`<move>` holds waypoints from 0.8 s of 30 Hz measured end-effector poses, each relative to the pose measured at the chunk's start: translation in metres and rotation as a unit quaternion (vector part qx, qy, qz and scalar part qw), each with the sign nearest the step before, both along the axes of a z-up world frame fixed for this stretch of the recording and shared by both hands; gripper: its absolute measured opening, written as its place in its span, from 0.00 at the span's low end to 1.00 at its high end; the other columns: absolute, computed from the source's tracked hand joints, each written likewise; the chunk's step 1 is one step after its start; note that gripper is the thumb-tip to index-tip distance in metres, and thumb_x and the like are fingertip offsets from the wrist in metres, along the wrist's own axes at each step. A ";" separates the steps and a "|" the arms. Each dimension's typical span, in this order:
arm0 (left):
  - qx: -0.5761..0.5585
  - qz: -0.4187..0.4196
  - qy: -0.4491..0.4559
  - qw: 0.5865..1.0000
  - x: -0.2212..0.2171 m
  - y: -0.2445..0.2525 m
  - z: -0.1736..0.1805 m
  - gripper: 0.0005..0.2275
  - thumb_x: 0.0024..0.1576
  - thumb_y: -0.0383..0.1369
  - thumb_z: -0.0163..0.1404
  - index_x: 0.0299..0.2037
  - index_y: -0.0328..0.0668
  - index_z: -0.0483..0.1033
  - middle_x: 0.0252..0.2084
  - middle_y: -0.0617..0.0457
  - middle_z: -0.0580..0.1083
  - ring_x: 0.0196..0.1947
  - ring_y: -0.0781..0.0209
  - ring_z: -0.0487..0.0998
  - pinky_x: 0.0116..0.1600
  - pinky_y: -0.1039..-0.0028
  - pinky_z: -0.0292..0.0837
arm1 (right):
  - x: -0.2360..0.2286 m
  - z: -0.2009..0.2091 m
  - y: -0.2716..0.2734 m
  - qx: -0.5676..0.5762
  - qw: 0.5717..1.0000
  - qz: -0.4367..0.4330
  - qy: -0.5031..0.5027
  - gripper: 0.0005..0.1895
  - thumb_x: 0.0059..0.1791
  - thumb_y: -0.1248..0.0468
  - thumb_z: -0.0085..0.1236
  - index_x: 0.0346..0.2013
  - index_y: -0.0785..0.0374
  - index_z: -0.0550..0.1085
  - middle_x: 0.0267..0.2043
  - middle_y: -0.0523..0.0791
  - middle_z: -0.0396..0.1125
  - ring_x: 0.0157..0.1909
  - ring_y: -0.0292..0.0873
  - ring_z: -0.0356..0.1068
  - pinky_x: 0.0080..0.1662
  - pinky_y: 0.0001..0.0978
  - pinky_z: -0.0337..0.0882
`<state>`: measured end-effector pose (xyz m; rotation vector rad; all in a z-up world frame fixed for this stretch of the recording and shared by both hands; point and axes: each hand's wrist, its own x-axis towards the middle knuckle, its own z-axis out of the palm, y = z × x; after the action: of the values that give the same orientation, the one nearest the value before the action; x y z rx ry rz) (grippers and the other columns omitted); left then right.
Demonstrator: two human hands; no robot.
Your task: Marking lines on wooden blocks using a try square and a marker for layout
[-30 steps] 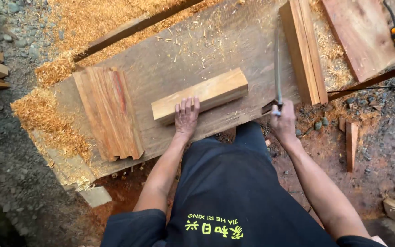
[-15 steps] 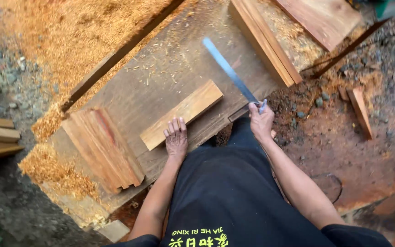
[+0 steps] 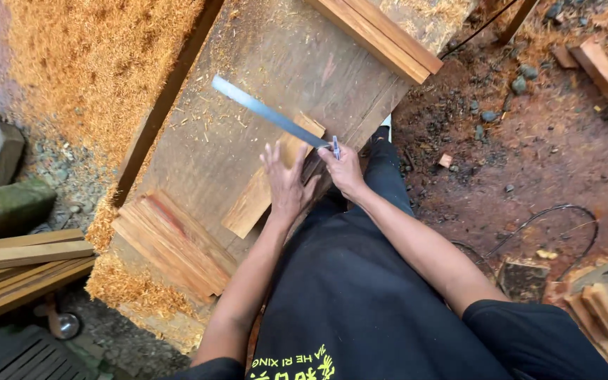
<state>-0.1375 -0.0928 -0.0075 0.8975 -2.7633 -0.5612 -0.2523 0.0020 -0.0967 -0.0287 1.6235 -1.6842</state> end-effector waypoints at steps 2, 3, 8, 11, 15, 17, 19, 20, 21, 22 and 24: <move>0.003 0.002 -0.016 1.000 -0.012 -0.004 -0.003 0.41 0.39 0.43 0.70 0.67 0.61 0.67 0.69 0.31 0.55 0.72 0.20 0.49 0.72 0.33 0.38 | -0.005 0.003 -0.003 -0.002 1.000 0.000 -0.003 0.02 0.51 0.67 0.61 0.35 0.64 0.77 0.17 0.35 0.58 0.17 0.24 0.58 0.21 0.14 0.55; 0.008 0.007 -0.027 1.000 -0.019 -0.006 -0.004 0.40 0.37 0.41 0.70 0.65 0.65 0.69 0.70 0.32 0.55 0.73 0.20 0.47 0.72 0.32 0.37 | -0.009 0.006 -0.005 -0.003 1.000 0.002 -0.002 0.03 0.51 0.66 0.61 0.35 0.63 0.77 0.17 0.34 0.58 0.17 0.23 0.58 0.22 0.13 0.54; 0.043 0.015 -0.041 0.998 -0.024 -0.011 0.000 0.39 0.38 0.37 0.68 0.65 0.70 0.68 0.70 0.34 0.55 0.72 0.22 0.52 0.70 0.28 0.43 | -0.010 0.030 -0.008 0.001 1.000 -0.008 -0.010 0.04 0.52 0.65 0.61 0.34 0.62 0.77 0.17 0.34 0.58 0.18 0.24 0.57 0.23 0.14 0.54; 0.051 0.016 -0.053 0.997 -0.024 -0.012 0.005 0.38 0.41 0.36 0.68 0.65 0.72 0.68 0.70 0.35 0.55 0.71 0.23 0.56 0.69 0.28 0.47 | -0.008 0.031 -0.010 -0.004 1.000 -0.012 -0.024 0.04 0.52 0.66 0.60 0.35 0.63 0.77 0.16 0.34 0.56 0.17 0.24 0.56 0.23 0.14 0.53; 0.052 0.016 -0.055 0.997 -0.021 -0.013 -0.001 0.39 0.41 0.37 0.69 0.66 0.76 0.66 0.70 0.36 0.55 0.71 0.26 0.57 0.69 0.28 0.48 | -0.009 0.031 -0.011 -0.005 1.000 -0.003 -0.012 0.03 0.51 0.65 0.62 0.35 0.62 0.78 0.17 0.34 0.58 0.18 0.25 0.57 0.23 0.15 0.54; 0.045 0.018 -0.058 0.997 -0.023 -0.013 -0.002 0.38 0.42 0.38 0.68 0.65 0.76 0.67 0.70 0.37 0.56 0.71 0.27 0.58 0.69 0.29 0.49 | -0.012 0.027 -0.010 -0.002 1.000 0.001 -0.007 0.04 0.51 0.65 0.62 0.35 0.62 0.78 0.17 0.35 0.58 0.18 0.25 0.58 0.23 0.16 0.54; 0.041 0.020 -0.064 0.997 -0.021 -0.011 -0.001 0.37 0.42 0.39 0.68 0.65 0.75 0.68 0.70 0.37 0.56 0.71 0.28 0.59 0.69 0.30 0.50 | -0.009 0.023 -0.008 0.003 1.000 0.004 -0.006 0.04 0.52 0.64 0.61 0.35 0.62 0.78 0.17 0.35 0.58 0.18 0.26 0.58 0.24 0.16 0.54; 0.037 0.019 -0.065 0.997 -0.022 -0.011 0.000 0.36 0.43 0.39 0.68 0.65 0.75 0.68 0.69 0.37 0.57 0.71 0.28 0.59 0.69 0.31 0.51 | -0.009 0.021 -0.008 0.004 1.000 0.004 -0.007 0.04 0.52 0.64 0.61 0.35 0.62 0.78 0.16 0.35 0.58 0.18 0.25 0.57 0.24 0.16 0.53; 0.033 0.019 -0.067 0.997 -0.023 -0.011 0.002 0.35 0.44 0.39 0.67 0.65 0.75 0.68 0.69 0.37 0.57 0.70 0.28 0.59 0.69 0.31 0.52 | -0.009 0.019 -0.009 0.004 1.000 0.004 -0.008 0.04 0.52 0.65 0.61 0.35 0.62 0.78 0.16 0.35 0.57 0.18 0.25 0.56 0.24 0.16 0.53; 0.034 0.019 -0.068 0.997 -0.022 -0.010 0.002 0.35 0.44 0.39 0.67 0.65 0.75 0.68 0.69 0.37 0.57 0.70 0.28 0.59 0.69 0.31 0.52 | -0.008 0.020 -0.009 0.005 1.000 0.004 -0.009 0.04 0.52 0.65 0.61 0.35 0.62 0.78 0.16 0.35 0.57 0.18 0.25 0.56 0.24 0.16 0.53; 0.034 0.019 -0.070 0.997 -0.023 -0.011 0.004 0.35 0.44 0.39 0.67 0.65 0.76 0.68 0.70 0.38 0.56 0.71 0.28 0.59 0.68 0.31 0.52 | -0.007 0.021 -0.009 0.005 1.000 -0.004 -0.012 0.04 0.52 0.64 0.61 0.35 0.62 0.77 0.16 0.35 0.57 0.18 0.25 0.57 0.24 0.15 0.53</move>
<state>-0.1600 -0.1033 -0.0037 1.0391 -2.8588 -0.6113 -0.2597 -0.0065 -0.0752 0.0015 1.6166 -1.6758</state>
